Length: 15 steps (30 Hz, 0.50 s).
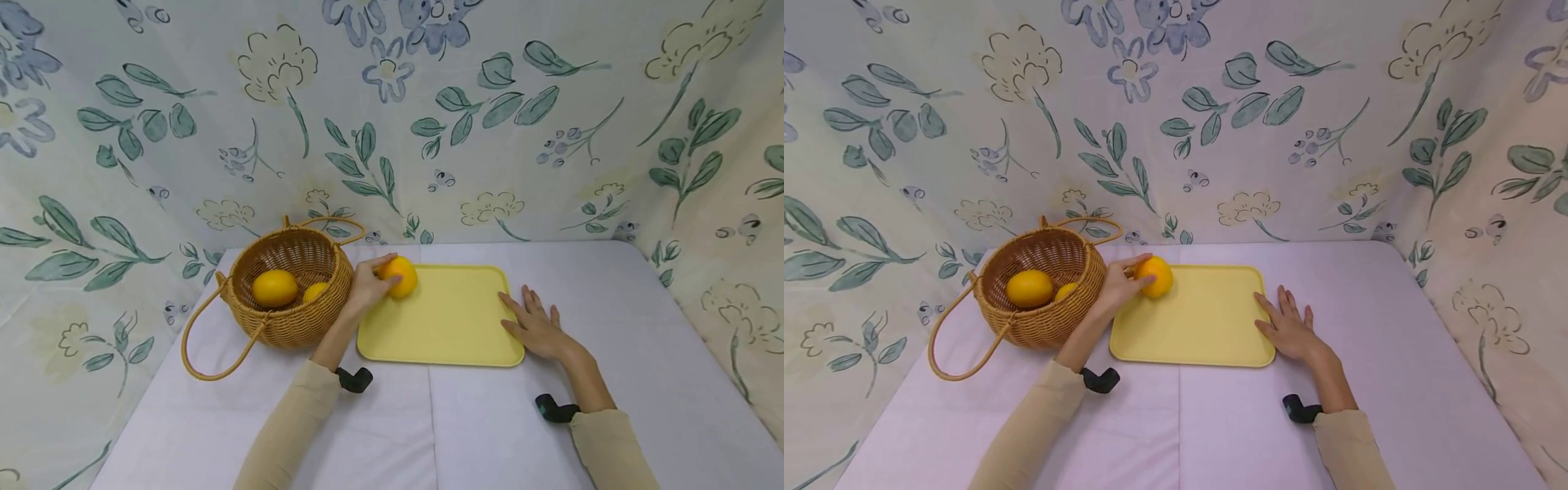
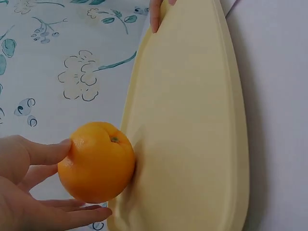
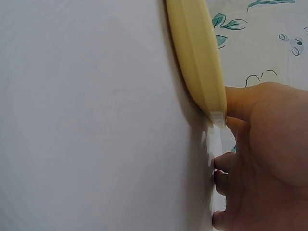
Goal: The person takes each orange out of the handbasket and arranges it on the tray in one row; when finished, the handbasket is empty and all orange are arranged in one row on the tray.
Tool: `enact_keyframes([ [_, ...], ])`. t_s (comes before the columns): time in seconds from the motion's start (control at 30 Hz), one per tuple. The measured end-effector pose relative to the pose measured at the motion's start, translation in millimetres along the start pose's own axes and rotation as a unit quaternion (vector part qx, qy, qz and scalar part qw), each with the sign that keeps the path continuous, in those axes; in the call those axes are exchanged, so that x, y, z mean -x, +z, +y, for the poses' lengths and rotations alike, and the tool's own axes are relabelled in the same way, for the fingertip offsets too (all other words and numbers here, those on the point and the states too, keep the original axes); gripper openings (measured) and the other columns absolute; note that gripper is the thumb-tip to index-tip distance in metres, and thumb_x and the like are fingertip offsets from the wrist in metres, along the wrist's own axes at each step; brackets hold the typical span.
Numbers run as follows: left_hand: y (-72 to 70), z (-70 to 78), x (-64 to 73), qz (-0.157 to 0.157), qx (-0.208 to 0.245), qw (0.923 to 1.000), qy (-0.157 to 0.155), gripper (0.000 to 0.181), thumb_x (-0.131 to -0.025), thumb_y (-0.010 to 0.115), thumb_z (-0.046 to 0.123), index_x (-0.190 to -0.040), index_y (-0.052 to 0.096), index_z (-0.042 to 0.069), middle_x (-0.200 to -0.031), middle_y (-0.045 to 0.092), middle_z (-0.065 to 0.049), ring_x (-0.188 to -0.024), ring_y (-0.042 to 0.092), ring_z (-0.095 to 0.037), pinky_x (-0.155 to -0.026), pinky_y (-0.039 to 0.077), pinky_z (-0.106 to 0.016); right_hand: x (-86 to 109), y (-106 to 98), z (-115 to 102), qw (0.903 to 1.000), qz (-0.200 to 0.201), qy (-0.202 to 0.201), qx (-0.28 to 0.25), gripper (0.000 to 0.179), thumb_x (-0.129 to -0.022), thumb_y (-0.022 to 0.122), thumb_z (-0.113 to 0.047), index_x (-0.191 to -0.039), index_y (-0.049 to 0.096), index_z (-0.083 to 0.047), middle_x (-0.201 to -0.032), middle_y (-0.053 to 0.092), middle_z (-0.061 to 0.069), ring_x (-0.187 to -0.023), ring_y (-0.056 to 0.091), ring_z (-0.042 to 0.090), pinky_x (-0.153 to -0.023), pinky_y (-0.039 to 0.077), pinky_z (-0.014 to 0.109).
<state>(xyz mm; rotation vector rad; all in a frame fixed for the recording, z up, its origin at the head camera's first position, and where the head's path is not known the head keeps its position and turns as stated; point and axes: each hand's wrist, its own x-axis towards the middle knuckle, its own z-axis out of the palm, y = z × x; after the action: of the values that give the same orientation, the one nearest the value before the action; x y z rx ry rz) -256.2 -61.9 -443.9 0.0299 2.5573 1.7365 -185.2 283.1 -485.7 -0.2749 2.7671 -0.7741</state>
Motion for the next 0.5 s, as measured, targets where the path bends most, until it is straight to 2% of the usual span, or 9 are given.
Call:
enact_keyframes([
  [0.07, -1.2, 0.2, -0.5, -0.002, -0.019, 0.9997, 0.013, 0.05, -0.092, 0.077, 0.005, -0.14, 0.065, 0.01, -0.157, 0.052, -0.013, -0.153, 0.039, -0.031, -0.128, 0.028, -0.044, -0.2, -0.1, 0.5, 1.0, 0.0, 0.001, 0.0, 0.068, -0.109, 0.047, -0.041, -0.163, 0.024, -0.007, -0.167, -0.01, 0.038, -0.154, -0.012, 0.058, -0.114, -0.017, 0.079],
  [0.23, -4.3, -2.1, -1.7, -0.026, -0.067, 0.996, 0.053, 0.05, -0.092, 0.076, 0.003, -0.14, 0.065, 0.013, -0.153, 0.052, -0.017, -0.146, 0.045, -0.035, -0.127, 0.032, -0.048, -0.8, 0.4, 2.3, 1.0, 0.0, -0.001, -0.002, 0.068, -0.109, 0.047, -0.041, -0.163, 0.024, -0.007, -0.166, -0.01, 0.038, -0.154, -0.011, 0.058, -0.114, -0.017, 0.079],
  [0.37, -5.1, -3.8, -2.8, -0.058, -0.094, 0.9915, 0.069, 0.049, -0.093, 0.075, 0.005, -0.14, 0.066, 0.016, -0.149, 0.044, -0.02, -0.141, 0.042, -0.04, -0.125, 0.031, -0.054, -0.9, 1.0, 2.0, 1.0, 0.001, -0.002, -0.001, 0.068, -0.109, 0.047, -0.041, -0.163, 0.024, -0.007, -0.166, -0.01, 0.038, -0.153, -0.011, 0.059, -0.113, -0.017, 0.08],
  [0.5, -4.7, -3.9, -3.1, -0.082, -0.102, 0.9884, 0.076, 0.044, -0.094, 0.074, 0.006, -0.137, 0.065, 0.014, -0.157, 0.04, -0.018, -0.147, 0.039, -0.04, -0.127, 0.026, -0.055, -1.2, 1.2, 1.1, 1.0, 0.002, -0.002, -0.001, 0.068, -0.109, 0.047, -0.041, -0.163, 0.024, -0.007, -0.166, -0.009, 0.038, -0.154, -0.011, 0.059, -0.113, -0.017, 0.08],
])
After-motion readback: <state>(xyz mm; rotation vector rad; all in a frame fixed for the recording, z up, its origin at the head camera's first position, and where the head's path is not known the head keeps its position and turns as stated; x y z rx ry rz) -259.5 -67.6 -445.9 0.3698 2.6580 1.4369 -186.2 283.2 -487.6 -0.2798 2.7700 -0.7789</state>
